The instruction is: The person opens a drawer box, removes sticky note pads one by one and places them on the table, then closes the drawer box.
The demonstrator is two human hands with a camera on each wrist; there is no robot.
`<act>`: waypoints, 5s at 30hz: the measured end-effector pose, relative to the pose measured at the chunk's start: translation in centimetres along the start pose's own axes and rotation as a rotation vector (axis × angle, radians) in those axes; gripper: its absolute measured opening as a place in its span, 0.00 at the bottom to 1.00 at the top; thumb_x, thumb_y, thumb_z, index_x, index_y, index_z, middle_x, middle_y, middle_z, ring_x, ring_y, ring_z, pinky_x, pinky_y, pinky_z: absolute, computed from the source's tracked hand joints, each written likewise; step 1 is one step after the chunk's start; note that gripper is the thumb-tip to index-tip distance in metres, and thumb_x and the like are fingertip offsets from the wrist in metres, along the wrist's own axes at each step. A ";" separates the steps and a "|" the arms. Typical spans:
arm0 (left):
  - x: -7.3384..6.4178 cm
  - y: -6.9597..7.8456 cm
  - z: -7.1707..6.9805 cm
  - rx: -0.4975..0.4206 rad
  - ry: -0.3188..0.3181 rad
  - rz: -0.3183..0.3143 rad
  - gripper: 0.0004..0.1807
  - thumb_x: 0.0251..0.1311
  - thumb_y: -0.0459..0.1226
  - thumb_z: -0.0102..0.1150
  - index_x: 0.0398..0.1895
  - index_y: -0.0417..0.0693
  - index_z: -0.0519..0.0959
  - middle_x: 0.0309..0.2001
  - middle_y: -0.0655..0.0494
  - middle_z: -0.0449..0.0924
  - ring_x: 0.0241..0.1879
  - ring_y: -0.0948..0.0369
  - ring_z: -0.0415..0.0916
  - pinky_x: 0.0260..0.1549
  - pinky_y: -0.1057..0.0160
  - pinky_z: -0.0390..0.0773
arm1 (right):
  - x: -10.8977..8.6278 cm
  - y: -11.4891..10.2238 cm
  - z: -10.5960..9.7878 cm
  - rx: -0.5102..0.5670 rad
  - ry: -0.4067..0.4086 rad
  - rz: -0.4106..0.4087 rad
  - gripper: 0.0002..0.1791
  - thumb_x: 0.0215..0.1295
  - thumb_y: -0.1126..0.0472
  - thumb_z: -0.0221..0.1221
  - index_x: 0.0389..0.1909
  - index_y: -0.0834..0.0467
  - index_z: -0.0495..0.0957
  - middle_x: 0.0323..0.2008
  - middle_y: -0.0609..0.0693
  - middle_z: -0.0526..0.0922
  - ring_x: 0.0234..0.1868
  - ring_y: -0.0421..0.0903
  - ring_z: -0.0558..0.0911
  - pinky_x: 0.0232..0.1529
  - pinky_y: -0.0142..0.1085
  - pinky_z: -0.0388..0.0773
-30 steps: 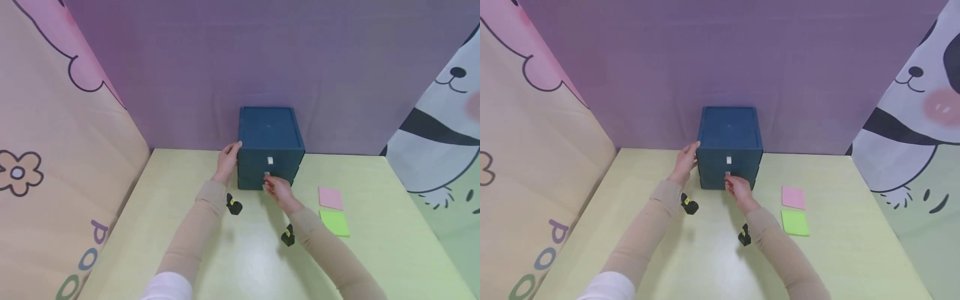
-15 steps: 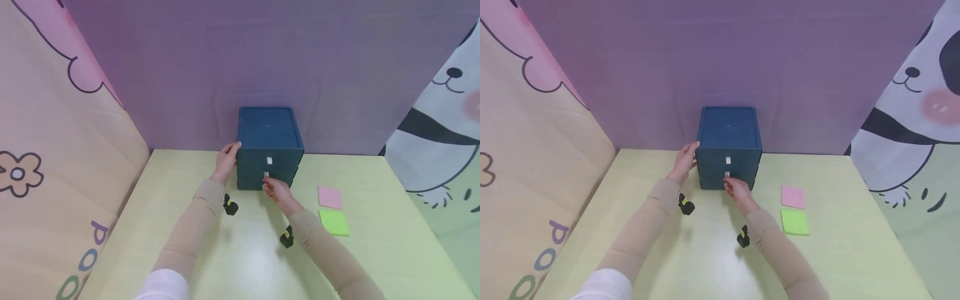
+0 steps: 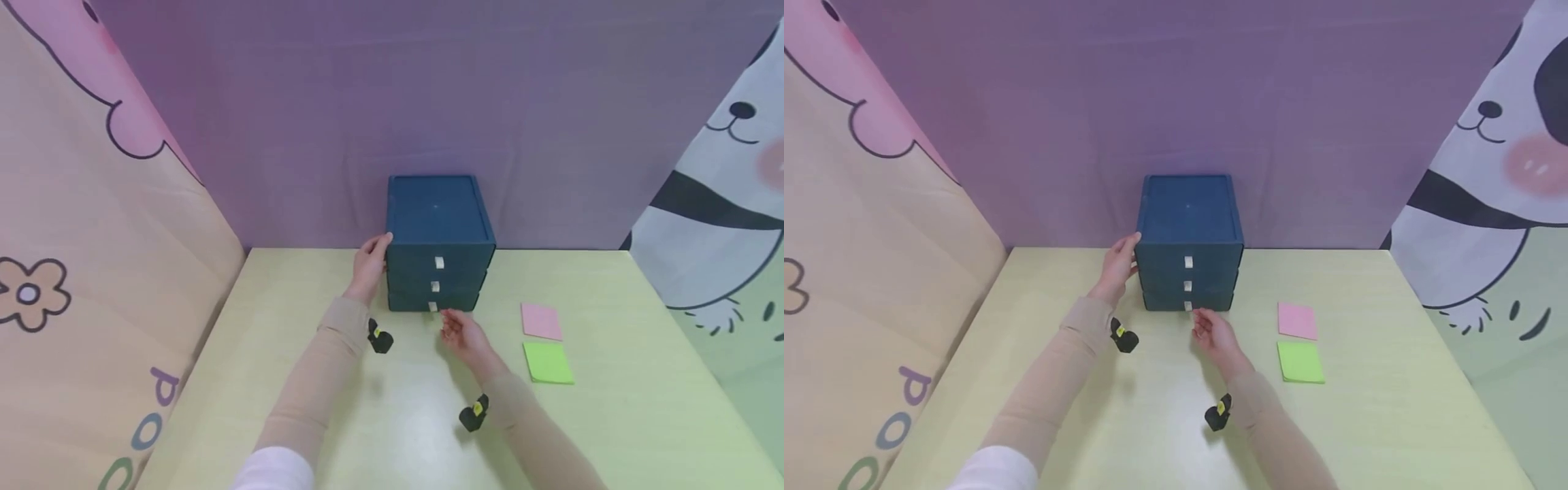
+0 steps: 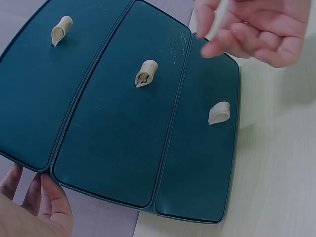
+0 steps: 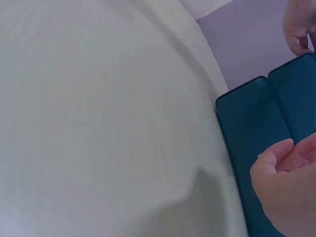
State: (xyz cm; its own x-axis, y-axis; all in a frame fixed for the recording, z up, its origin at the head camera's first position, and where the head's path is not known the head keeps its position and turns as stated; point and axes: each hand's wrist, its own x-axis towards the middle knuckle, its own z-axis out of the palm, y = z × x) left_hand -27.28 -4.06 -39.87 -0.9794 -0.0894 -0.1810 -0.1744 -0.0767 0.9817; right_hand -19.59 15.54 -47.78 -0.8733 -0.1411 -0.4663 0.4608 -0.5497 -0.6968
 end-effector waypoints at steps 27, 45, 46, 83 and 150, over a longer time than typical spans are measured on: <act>0.1 0.0 0.1 -0.026 0.014 -0.023 0.27 0.63 0.55 0.53 0.61 0.52 0.72 0.62 0.55 0.69 0.59 0.56 0.67 0.58 0.54 0.70 | 4.4 1.5 -0.1 -0.156 0.143 0.033 0.15 0.71 0.61 0.49 0.54 0.64 0.68 0.44 0.51 0.74 0.47 0.42 0.74 0.63 0.37 0.68; 0.0 0.2 0.0 -0.028 0.013 -0.029 0.28 0.64 0.54 0.53 0.62 0.51 0.70 0.63 0.55 0.68 0.61 0.56 0.65 0.59 0.54 0.69 | 10.6 3.9 -3.3 -0.251 0.154 -0.002 0.18 0.65 0.60 0.58 0.52 0.67 0.73 0.40 0.56 0.80 0.40 0.46 0.81 0.48 0.39 0.80; 0.0 0.2 0.1 -0.030 0.013 -0.032 0.28 0.64 0.54 0.53 0.62 0.52 0.71 0.63 0.55 0.68 0.60 0.57 0.66 0.58 0.55 0.69 | 9.0 3.2 -2.1 -0.270 0.172 0.013 0.19 0.67 0.61 0.55 0.54 0.68 0.71 0.41 0.56 0.79 0.41 0.47 0.81 0.51 0.40 0.79; -0.5 -0.4 0.2 -0.046 0.035 -0.012 0.27 0.64 0.52 0.53 0.62 0.49 0.71 0.61 0.53 0.70 0.55 0.57 0.68 0.55 0.56 0.70 | 5.3 1.3 0.6 -0.589 0.301 0.008 0.12 0.61 0.67 0.54 0.42 0.71 0.76 0.23 0.51 0.80 0.24 0.42 0.81 0.32 0.35 0.81; 0.0 -0.2 -0.1 -0.023 0.006 0.003 0.28 0.64 0.55 0.52 0.62 0.53 0.71 0.61 0.55 0.69 0.54 0.59 0.67 0.55 0.55 0.71 | 4.5 2.2 0.6 -0.707 0.313 -0.105 0.15 0.64 0.66 0.57 0.45 0.74 0.78 0.24 0.51 0.82 0.22 0.40 0.82 0.33 0.36 0.83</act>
State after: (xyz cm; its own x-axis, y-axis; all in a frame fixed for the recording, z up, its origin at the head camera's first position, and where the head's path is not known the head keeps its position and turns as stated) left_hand -27.21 -4.09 -40.04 -0.9793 -0.0955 -0.1783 -0.1688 -0.0991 0.9806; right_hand -22.64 13.20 -51.08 -0.8809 0.1795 -0.4380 0.4618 0.1224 -0.8785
